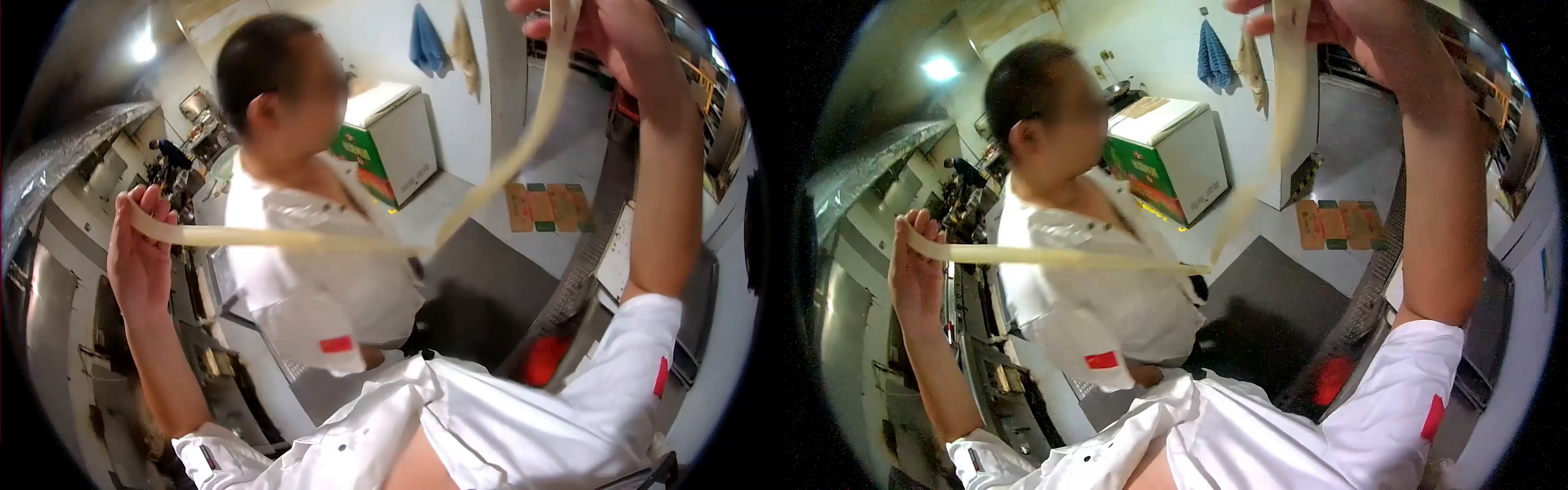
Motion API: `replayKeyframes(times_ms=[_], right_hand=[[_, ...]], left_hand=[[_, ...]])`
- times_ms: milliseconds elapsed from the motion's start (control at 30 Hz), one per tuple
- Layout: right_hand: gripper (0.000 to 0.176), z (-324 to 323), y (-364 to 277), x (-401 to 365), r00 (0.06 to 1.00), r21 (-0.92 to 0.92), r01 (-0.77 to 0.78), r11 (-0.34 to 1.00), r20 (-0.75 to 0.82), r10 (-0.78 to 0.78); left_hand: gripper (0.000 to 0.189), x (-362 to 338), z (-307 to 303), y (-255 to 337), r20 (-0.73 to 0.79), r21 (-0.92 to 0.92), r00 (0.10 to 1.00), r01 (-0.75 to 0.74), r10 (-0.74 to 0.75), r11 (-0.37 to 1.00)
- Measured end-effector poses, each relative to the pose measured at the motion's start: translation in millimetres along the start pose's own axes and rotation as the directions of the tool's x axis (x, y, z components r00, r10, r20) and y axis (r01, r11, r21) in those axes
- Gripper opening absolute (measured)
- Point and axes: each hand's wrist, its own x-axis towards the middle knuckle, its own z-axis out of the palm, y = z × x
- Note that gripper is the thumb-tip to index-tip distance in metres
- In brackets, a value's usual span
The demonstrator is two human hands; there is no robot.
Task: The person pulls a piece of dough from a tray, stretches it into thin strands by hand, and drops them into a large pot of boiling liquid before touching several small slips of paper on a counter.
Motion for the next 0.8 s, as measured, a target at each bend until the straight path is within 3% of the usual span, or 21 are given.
replayKeyframes(times_ms=[100, 200, 267, 333, 433, 533, 567, 600, 667, 733, 800], right_hand=[[0.035, 24.9, -8.8, 7.6, 0.997, -0.060, 0.046, 0.997, 0.057, -0.043], [0.036, 36.8, -5.5, 18.9, 0.996, -0.067, -0.039, 0.997, 0.077, 0.044], [0.036, 40.4, -1.0, 19.4, 0.995, -0.084, -0.086, 0.993, 0.037, 0.089], [0.037, 37.7, -0.7, 18.6, 0.990, -0.146, -0.138, 0.980, 0.002, 0.140], [0.038, 28.1, -1.1, 11.2, 0.978, -0.239, -0.207, 0.949, -0.056, 0.200], [0.038, 30.3, -12.1, -1.8, 0.935, -0.280, -0.330, 0.902, -0.228, 0.271], [0.039, 11.6, -5.2, -3.7, 0.956, -0.330, -0.287, 0.899, -0.154, 0.249], [0.039, 9.7, -9.2, -13.0, 0.950, -0.357, -0.304, 0.883, -0.186, 0.252], [0.040, 10.1, -15.1, -28.4, 0.912, -0.335, -0.403, 0.852, -0.072, 0.404], [0.041, 39.3, -34.2, -57.0, 0.905, -0.433, -0.407, 0.804, -0.076, 0.418], [0.041, 42.2, -34.8, -62.2, 0.862, -0.366, -0.491, 0.790, -0.076, 0.501]], left_hand=[[0.034, 9.4, -8.6, -16.6, 0.025, -0.011, 0.999, 0.037, -0.037, 0.999], [0.035, 27.1, -14.8, -44.0, 0.092, -0.092, 0.990, 0.120, -0.111, 0.989], [0.038, 35.3, 3.3, -65.8, 0.061, -0.167, 0.981, 0.191, -0.183, 0.967], [0.038, 43.9, 17.1, -89.1, 0.178, -0.228, 0.956, 0.269, -0.232, 0.936], [0.035, 59.5, 61.9, -114.6, 0.128, -0.254, 0.965, 0.255, -0.228, 0.933], [0.038, 84.0, 85.4, -129.7, 0.232, -0.286, 0.945, 0.294, -0.232, 0.912], [0.039, 87.5, 85.7, -126.4, 0.254, -0.253, 0.937, 0.304, -0.240, 0.919], [0.041, 93.8, 86.8, -123.3, 0.293, -0.231, 0.923, 0.319, -0.247, 0.919], [0.041, 97.9, 71.2, -113.6, 0.421, -0.212, 0.878, 0.340, -0.228, 0.916], [0.040, 90.1, 60.3, -98.7, 0.529, -0.247, 0.811, 0.430, -0.251, 0.868], [0.037, 87.1, 51.5, -86.9, 0.622, -0.261, 0.752, 0.464, -0.221, 0.846]])
